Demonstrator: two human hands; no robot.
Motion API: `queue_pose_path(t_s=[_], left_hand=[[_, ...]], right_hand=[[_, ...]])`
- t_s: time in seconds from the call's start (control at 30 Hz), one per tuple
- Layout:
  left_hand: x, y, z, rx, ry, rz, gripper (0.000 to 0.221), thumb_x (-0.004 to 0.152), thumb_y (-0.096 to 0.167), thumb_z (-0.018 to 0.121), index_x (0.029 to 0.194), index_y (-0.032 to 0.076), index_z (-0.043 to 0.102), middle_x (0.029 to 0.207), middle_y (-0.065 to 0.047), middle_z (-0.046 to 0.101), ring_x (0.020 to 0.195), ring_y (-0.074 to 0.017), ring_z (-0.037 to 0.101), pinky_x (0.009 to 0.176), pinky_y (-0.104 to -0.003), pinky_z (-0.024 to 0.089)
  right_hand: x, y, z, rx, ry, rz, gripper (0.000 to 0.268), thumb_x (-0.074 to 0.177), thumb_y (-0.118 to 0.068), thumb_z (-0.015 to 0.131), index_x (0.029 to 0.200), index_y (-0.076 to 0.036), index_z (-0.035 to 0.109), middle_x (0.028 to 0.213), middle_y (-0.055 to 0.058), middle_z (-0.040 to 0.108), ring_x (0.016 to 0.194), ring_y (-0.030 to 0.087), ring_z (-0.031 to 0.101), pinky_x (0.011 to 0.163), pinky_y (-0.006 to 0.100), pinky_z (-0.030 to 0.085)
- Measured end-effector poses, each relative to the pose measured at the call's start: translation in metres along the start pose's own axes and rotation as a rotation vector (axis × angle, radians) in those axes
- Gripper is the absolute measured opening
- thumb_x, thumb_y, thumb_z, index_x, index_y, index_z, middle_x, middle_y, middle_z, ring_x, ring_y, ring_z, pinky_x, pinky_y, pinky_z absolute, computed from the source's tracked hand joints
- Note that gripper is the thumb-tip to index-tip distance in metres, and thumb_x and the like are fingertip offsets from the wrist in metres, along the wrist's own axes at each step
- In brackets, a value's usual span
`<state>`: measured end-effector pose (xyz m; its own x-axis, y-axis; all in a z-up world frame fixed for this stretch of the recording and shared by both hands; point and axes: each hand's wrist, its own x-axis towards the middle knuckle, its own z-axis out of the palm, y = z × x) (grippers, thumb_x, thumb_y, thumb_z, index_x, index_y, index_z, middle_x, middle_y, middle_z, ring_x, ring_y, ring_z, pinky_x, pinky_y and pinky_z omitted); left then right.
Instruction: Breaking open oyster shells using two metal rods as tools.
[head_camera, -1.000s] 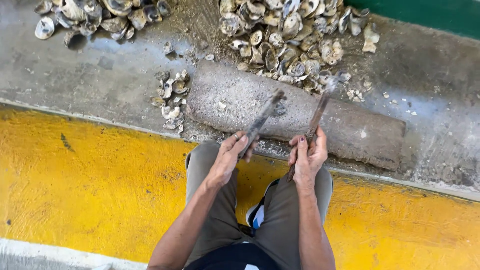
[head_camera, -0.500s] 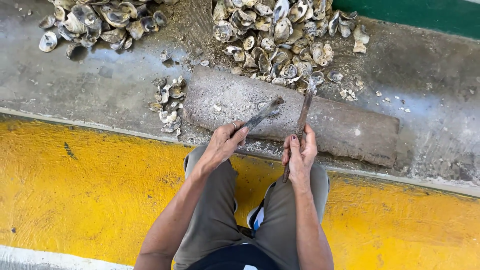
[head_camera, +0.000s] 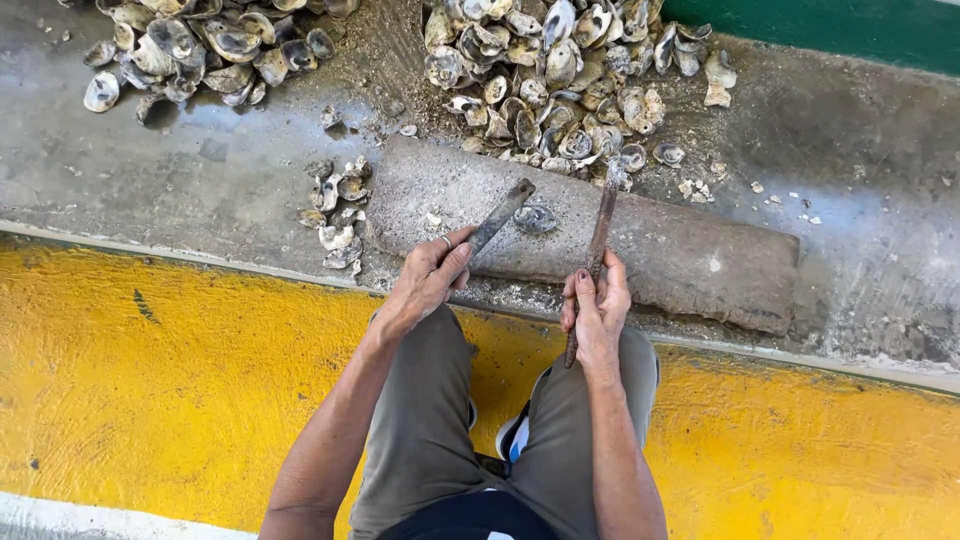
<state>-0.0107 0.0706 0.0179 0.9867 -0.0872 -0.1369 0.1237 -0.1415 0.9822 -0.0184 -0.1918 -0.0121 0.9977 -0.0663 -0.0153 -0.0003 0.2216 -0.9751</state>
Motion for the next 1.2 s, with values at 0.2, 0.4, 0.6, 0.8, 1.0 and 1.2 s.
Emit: queue_pose_path(t_s=[0.2,0.4,0.6,0.8,1.0,1.2], left_hand=[[0.005,-0.005,0.002,0.070,0.007,0.059,0.050,0.106,0.032,0.054,0.145,0.001,0.058,0.063,0.001,0.056,0.056,-0.0069,0.049,0.051,-0.026,0.042],[0.007,0.001,0.006,0.197,0.062,0.084,0.048,0.103,0.029,0.056,0.142,0.001,0.059,0.062,0.000,0.057,0.055,-0.0091,0.054,0.050,-0.030,0.045],[0.006,0.003,0.007,0.251,0.081,0.102,0.046,0.102,0.027,0.058,0.141,0.002,0.061,0.061,-0.002,0.057,0.055,-0.0095,0.054,0.052,-0.031,0.046],[0.001,0.009,0.006,0.144,0.046,0.087,0.047,0.103,0.027,0.058,0.142,0.002,0.060,0.062,0.001,0.052,0.055,-0.0086,0.047,0.050,-0.029,0.041],[-0.001,0.005,0.004,0.178,0.063,0.080,0.047,0.102,0.027,0.058,0.142,0.002,0.059,0.061,0.001,0.052,0.054,-0.0078,0.049,0.050,-0.028,0.042],[-0.004,0.010,0.002,0.191,0.071,0.102,0.046,0.102,0.026,0.058,0.141,0.002,0.061,0.060,0.000,0.051,0.054,-0.0077,0.049,0.050,-0.028,0.042]], right_hand=[[0.000,0.000,0.001,-0.014,0.015,0.016,0.051,0.105,-0.013,0.055,0.152,-0.003,0.038,0.079,0.005,0.062,0.046,0.005,0.051,0.035,0.023,0.043],[0.000,-0.002,0.004,-0.055,0.027,0.030,0.052,0.105,-0.011,0.054,0.153,-0.003,0.036,0.079,0.005,0.061,0.046,0.005,0.050,0.036,0.022,0.042],[0.000,-0.001,0.004,-0.068,0.027,0.025,0.051,0.105,-0.011,0.054,0.152,-0.004,0.037,0.078,0.004,0.061,0.046,0.005,0.050,0.036,0.022,0.041],[0.000,-0.002,0.004,-0.075,0.013,0.034,0.049,0.105,-0.010,0.053,0.152,-0.005,0.037,0.078,0.004,0.060,0.046,0.005,0.049,0.036,0.022,0.041],[-0.001,-0.001,0.003,-0.052,0.018,0.047,0.051,0.105,-0.010,0.054,0.152,-0.005,0.037,0.079,0.004,0.060,0.047,0.005,0.049,0.036,0.022,0.041],[-0.001,0.006,0.001,-0.190,-0.006,-0.054,0.052,0.106,-0.011,0.054,0.155,-0.006,0.037,0.081,0.005,0.063,0.048,0.004,0.052,0.035,0.023,0.043]])
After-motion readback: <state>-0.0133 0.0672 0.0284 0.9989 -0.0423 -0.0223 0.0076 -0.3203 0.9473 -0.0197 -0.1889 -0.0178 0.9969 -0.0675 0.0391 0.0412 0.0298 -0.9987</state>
